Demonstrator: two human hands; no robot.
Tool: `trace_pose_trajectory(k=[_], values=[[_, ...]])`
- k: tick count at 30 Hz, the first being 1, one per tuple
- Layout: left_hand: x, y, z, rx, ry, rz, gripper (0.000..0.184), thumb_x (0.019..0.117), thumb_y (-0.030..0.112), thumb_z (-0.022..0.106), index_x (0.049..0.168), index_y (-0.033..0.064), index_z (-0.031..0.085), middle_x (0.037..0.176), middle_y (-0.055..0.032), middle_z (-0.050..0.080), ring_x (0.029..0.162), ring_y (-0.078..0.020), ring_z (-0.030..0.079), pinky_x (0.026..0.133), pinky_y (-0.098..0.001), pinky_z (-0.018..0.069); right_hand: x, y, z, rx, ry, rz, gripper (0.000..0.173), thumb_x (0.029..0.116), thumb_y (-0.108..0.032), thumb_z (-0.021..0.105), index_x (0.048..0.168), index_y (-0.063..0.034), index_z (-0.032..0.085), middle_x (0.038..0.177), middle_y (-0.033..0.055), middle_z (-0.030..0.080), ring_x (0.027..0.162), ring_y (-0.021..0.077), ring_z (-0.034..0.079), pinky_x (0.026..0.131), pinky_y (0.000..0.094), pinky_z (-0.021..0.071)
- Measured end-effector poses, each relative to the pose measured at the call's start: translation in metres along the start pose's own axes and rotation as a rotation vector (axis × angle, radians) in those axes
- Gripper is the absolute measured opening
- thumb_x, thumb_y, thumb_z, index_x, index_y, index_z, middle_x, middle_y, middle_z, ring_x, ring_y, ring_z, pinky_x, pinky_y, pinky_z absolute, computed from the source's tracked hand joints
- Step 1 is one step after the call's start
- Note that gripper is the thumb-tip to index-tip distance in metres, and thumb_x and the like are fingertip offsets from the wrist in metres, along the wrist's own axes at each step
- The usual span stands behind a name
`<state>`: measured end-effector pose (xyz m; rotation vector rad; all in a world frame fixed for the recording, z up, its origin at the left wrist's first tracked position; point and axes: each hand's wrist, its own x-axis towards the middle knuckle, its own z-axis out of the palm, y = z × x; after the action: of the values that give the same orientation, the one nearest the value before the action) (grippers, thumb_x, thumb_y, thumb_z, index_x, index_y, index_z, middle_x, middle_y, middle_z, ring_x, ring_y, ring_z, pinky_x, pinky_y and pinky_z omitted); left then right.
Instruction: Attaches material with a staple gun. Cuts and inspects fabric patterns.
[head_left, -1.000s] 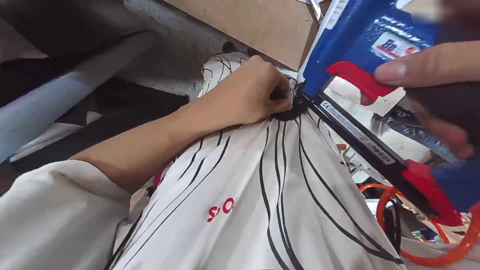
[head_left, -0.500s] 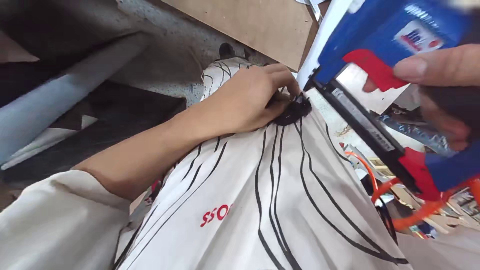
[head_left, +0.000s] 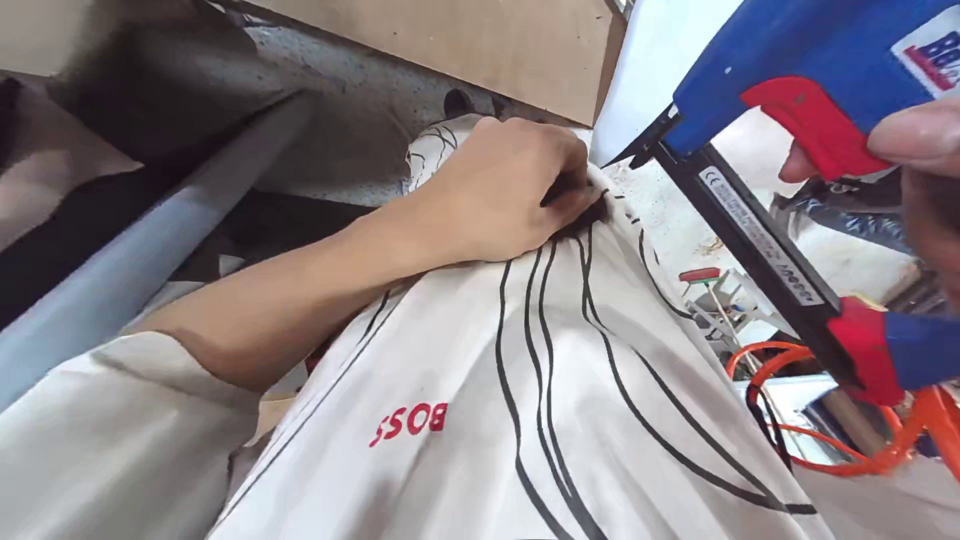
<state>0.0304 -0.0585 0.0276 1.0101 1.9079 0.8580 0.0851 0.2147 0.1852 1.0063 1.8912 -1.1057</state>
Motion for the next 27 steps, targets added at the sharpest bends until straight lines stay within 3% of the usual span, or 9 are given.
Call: trace_pose_trajectory(k=[4, 7, 10, 13, 16, 19, 22, 25, 27], values=[[-0.004, -0.004, 0.002, -0.027, 0.009, -0.036, 0.028, 0.1027, 0.040, 0.052, 0.094, 0.0182, 0.068, 0.079, 0.0048, 0.064, 0.072, -0.0096, 0.062, 0.063, -0.0373, 0.0507, 0.013, -0.005, -0.014, 0.125, -0.421, 0.007, 0.026, 0.0979, -0.027, 0.072, 0.119, -0.0145, 0.063, 0.102, 0.0113, 0.073, 0.045, 0.0214, 0.063, 0.035, 0.0394, 0.0581], [-0.001, -0.006, 0.003, -0.038, 0.024, -0.006, 0.026, 0.1014, 0.037, 0.053, 0.090, 0.0190, 0.067, 0.075, 0.0058, 0.062, 0.068, -0.0081, 0.060, 0.060, -0.0356, 0.0490, 0.016, -0.014, -0.002, 0.090, -0.484, -0.013, 0.027, 0.1015, -0.022, 0.066, 0.126, -0.0147, 0.057, 0.097, 0.0133, 0.071, 0.040, 0.0210, 0.060, 0.033, 0.0403, 0.0568], [0.002, -0.006, 0.002, -0.007, 0.010, 0.011, 0.022, 0.1000, 0.032, 0.054, 0.091, 0.0186, 0.068, 0.077, 0.0053, 0.064, 0.071, -0.0089, 0.063, 0.063, -0.0378, 0.0507, 0.029, -0.024, 0.000, 0.026, -0.594, 0.028, 0.018, 0.1029, -0.027, 0.064, 0.119, -0.0186, 0.067, 0.079, 0.0065, 0.074, 0.044, 0.0160, 0.067, 0.038, 0.0358, 0.0604], [0.001, -0.005, 0.001, 0.042, 0.025, 0.016, 0.019, 0.0993, 0.027, 0.055, 0.092, 0.0167, 0.070, 0.079, 0.0029, 0.067, 0.074, -0.0116, 0.065, 0.066, -0.0399, 0.0521, 0.059, -0.038, -0.013, 0.016, -0.855, 0.191, 0.019, 0.1037, -0.027, 0.064, 0.120, -0.0202, 0.070, 0.092, 0.0126, 0.077, 0.059, 0.0227, 0.075, 0.051, 0.0427, 0.0675], [-0.001, 0.004, 0.002, 0.100, 0.061, 0.035, 0.019, 0.0961, 0.022, 0.057, 0.088, 0.0114, 0.070, 0.083, -0.0038, 0.069, 0.078, -0.0196, 0.067, 0.068, -0.0455, 0.0517, 0.082, -0.034, -0.020, 0.058, -0.994, 0.174, 0.020, 0.1055, -0.025, 0.058, 0.119, -0.0212, 0.073, 0.081, 0.0110, 0.077, 0.053, 0.0192, 0.073, 0.046, 0.0394, 0.0660], [-0.001, 0.008, 0.004, 0.119, 0.067, 0.049, 0.018, 0.0945, 0.024, 0.060, 0.090, 0.0115, 0.072, 0.091, -0.0048, 0.072, 0.084, -0.0206, 0.069, 0.071, -0.0465, 0.0526, 0.065, 0.005, -0.002, 0.115, -0.719, 0.007, 0.024, 0.1070, -0.034, 0.050, 0.107, -0.0159, 0.065, 0.055, 0.0014, 0.059, 0.034, 0.0083, 0.056, 0.031, 0.0298, 0.0518], [-0.001, 0.005, 0.004, 0.118, 0.063, 0.049, 0.019, 0.0953, 0.025, 0.059, 0.091, 0.0115, 0.072, 0.095, -0.0048, 0.073, 0.087, -0.0206, 0.070, 0.073, -0.0466, 0.0531, 0.060, 0.009, 0.003, 0.188, -0.708, -0.121, 0.025, 0.1077, -0.028, 0.052, 0.128, -0.0153, 0.057, 0.069, 0.0068, 0.066, 0.033, 0.0088, 0.056, 0.028, 0.0301, 0.0505], [0.000, 0.004, 0.005, 0.140, 0.099, 0.047, 0.022, 0.0967, 0.026, 0.056, 0.089, 0.0106, 0.071, 0.095, -0.0058, 0.072, 0.087, -0.0218, 0.070, 0.074, -0.0474, 0.0526, 0.047, -0.020, 0.003, -0.076, -0.622, -0.088, 0.040, 0.1072, -0.027, 0.056, 0.146, -0.0288, 0.047, 0.089, 0.0039, 0.070, 0.040, 0.0097, 0.059, 0.035, 0.0284, 0.0556], [-0.001, 0.004, 0.004, 0.147, 0.135, 0.019, 0.027, 0.1005, 0.029, 0.053, 0.091, 0.0105, 0.070, 0.096, -0.0061, 0.072, 0.087, -0.0223, 0.069, 0.074, -0.0489, 0.0518, 0.050, -0.008, -0.007, -0.065, -0.569, -0.235, 0.031, 0.1046, -0.029, 0.061, 0.135, -0.0230, 0.056, 0.083, 0.0018, 0.071, 0.042, 0.0064, 0.061, 0.037, 0.0256, 0.0568]])
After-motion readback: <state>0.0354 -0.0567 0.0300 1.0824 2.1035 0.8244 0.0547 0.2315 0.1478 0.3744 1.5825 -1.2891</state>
